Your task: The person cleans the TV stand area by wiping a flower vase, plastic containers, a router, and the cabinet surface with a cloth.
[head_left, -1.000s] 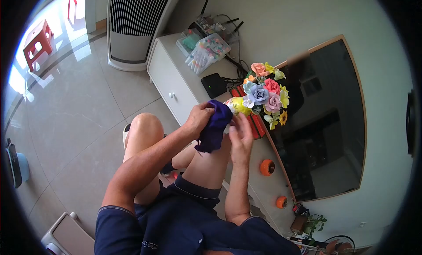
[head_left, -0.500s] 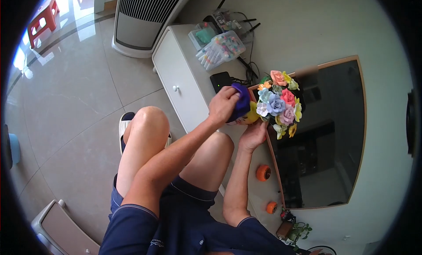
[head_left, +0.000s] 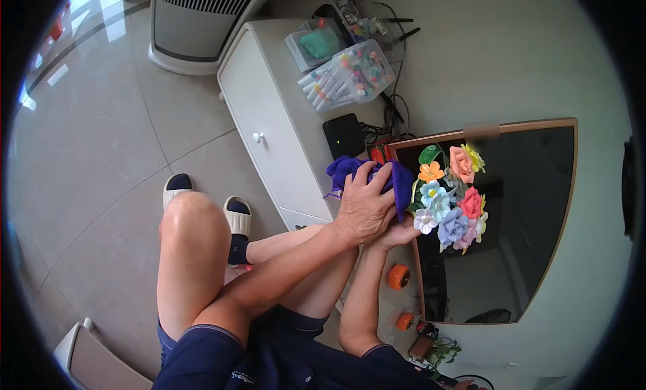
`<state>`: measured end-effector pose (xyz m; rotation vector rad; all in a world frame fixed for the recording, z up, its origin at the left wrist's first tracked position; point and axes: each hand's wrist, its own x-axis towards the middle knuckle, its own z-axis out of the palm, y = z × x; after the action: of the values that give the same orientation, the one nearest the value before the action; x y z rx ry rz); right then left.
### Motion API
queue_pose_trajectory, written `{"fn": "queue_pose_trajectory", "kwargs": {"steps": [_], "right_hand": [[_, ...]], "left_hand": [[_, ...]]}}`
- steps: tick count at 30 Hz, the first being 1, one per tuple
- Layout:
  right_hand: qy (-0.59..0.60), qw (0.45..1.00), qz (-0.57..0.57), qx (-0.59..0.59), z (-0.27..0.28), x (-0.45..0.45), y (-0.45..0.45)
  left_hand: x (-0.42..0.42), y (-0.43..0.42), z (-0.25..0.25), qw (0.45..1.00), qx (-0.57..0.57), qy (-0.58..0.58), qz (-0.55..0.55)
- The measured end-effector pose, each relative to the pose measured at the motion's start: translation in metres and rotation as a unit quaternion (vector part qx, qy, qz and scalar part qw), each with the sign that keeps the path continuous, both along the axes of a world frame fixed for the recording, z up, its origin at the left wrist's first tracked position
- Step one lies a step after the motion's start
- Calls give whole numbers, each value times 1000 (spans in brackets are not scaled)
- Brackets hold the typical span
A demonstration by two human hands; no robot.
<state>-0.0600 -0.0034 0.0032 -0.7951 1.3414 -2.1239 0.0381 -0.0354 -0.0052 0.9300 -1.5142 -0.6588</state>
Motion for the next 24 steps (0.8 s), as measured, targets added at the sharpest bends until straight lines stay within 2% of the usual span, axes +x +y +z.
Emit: {"fn": "queue_pose_trajectory", "kwargs": {"steps": [3, 7, 10, 11, 12, 14, 15, 16, 19, 21, 24], "right_hand": [[80, 995, -31, -50, -12, -19, -5], [78, 991, 0, -110, -50, -59, 9], [213, 957, -177, -85, -55, -68, 1], [135, 970, -163, -122, -49, -62, -1], [56, 975, -149, -158, -28, -33, -7], [66, 973, -155, -155, -30, -35, -5], [154, 965, -176, -116, -56, -63, 0], [241, 948, -195, -76, -57, -59, -4], [250, 944, -203, -73, -24, -9, -20], [246, 946, -197, -72, -19, -3, -24], [128, 972, -189, -58, -15, 4, -26]], "left_hand": [[-4, -20, 2, 999, 14, 24, -43], [-9, -58, 4, 990, 10, 19, -140], [-26, -85, 4, 968, 32, 30, -249], [-35, -93, 3, 956, 44, 38, -289], [-36, -98, 8, 945, 69, -3, -319], [-49, -103, 7, 939, 82, 13, -334], [-57, -103, 5, 935, 87, 20, -342], [-61, -103, 3, 932, 108, 16, -347], [-54, -92, -6, 959, 31, 76, -271], [-36, -82, -2, 970, 41, 64, -231], [-19, -58, -1, 990, 2, 85, -117]]}}
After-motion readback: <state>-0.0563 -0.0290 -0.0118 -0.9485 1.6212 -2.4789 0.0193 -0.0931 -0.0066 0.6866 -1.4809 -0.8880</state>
